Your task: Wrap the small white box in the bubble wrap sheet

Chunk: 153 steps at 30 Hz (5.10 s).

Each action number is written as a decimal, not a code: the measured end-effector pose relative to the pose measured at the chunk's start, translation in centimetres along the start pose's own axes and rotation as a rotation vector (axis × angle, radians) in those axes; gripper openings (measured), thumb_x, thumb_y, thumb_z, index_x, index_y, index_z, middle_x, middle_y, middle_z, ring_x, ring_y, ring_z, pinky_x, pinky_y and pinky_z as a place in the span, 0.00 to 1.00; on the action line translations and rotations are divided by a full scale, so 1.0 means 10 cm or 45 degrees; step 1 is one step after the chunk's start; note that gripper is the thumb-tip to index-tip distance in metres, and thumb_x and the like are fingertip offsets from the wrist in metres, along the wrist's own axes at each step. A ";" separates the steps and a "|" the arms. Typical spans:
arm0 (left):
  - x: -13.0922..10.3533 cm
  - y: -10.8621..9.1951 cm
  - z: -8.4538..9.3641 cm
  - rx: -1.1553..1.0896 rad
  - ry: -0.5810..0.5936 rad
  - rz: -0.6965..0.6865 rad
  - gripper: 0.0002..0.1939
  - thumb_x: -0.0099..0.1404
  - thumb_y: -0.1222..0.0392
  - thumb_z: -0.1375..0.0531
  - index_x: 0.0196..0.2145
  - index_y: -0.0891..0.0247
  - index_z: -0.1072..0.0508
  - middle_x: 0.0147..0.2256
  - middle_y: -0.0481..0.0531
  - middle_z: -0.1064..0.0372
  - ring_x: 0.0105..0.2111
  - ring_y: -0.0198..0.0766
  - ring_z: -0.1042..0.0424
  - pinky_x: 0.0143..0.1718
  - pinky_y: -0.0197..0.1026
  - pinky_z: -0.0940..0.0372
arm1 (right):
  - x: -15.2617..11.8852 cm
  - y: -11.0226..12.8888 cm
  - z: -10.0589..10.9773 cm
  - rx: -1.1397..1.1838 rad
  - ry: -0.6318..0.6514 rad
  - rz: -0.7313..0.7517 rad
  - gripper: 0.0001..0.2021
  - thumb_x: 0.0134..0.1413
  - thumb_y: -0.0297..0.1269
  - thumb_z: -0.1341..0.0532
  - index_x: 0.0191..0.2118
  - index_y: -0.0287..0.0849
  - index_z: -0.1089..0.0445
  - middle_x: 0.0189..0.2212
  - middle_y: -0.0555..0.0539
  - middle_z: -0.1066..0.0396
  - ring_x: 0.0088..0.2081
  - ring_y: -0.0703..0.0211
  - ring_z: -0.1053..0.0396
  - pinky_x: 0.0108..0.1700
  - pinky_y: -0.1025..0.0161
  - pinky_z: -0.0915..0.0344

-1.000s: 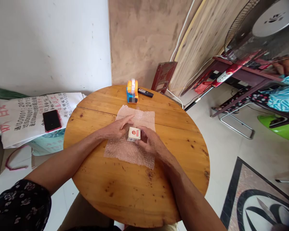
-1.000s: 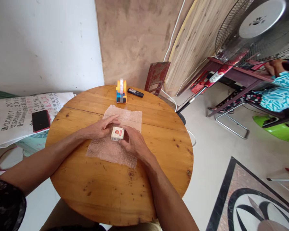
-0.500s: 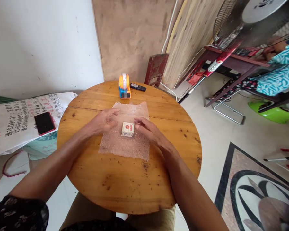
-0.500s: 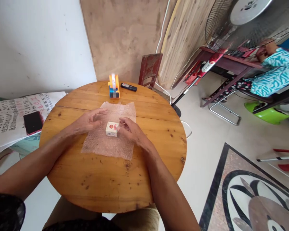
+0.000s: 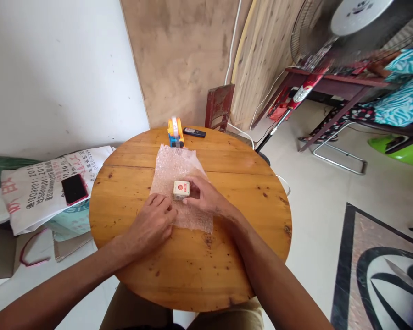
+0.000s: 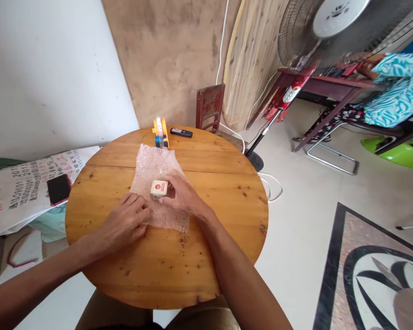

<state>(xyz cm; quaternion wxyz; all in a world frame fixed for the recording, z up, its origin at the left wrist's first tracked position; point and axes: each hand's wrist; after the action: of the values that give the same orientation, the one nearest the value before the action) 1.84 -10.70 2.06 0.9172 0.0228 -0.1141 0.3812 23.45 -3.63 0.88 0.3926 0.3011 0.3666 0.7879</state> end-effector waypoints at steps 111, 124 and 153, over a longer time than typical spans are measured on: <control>0.50 0.55 0.02 -1.414 0.174 1.323 0.09 0.46 0.62 0.36 0.20 0.62 0.34 0.12 0.42 0.38 0.12 0.29 0.43 0.14 0.32 0.49 | -0.03 0.43 -0.18 -1.304 -0.023 0.362 0.11 0.64 0.37 0.46 0.47 0.45 0.30 0.39 0.42 0.30 0.43 0.49 0.38 0.53 0.49 0.51; 0.64 0.30 0.15 -1.681 0.036 1.247 0.05 0.46 0.63 0.42 0.20 0.63 0.37 0.14 0.43 0.39 0.15 0.28 0.40 0.16 0.30 0.44 | -0.05 0.44 -0.20 -1.097 -0.136 0.305 0.12 0.59 0.35 0.41 0.48 0.40 0.34 0.39 0.43 0.26 0.45 0.49 0.33 0.61 0.47 0.56; 0.56 0.31 -0.10 -0.532 -0.287 0.193 0.05 0.59 0.65 0.40 0.32 0.62 0.24 0.36 0.53 0.23 0.39 0.44 0.27 0.44 0.46 0.35 | -0.07 0.34 0.29 -0.293 -0.310 0.059 0.12 0.49 0.32 0.43 0.40 0.43 0.28 0.40 0.47 0.23 0.44 0.53 0.28 0.49 0.56 0.36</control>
<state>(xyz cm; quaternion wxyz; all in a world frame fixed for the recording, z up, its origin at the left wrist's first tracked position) 3.64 -4.51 2.20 0.8522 -0.1335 -0.2933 0.4121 24.70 -4.69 5.13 0.4478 0.3559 0.2167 0.7911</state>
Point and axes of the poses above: each hand's wrist, its own x-axis towards the middle knuckle, its own z-axis out of the back of the hand, y = z × x
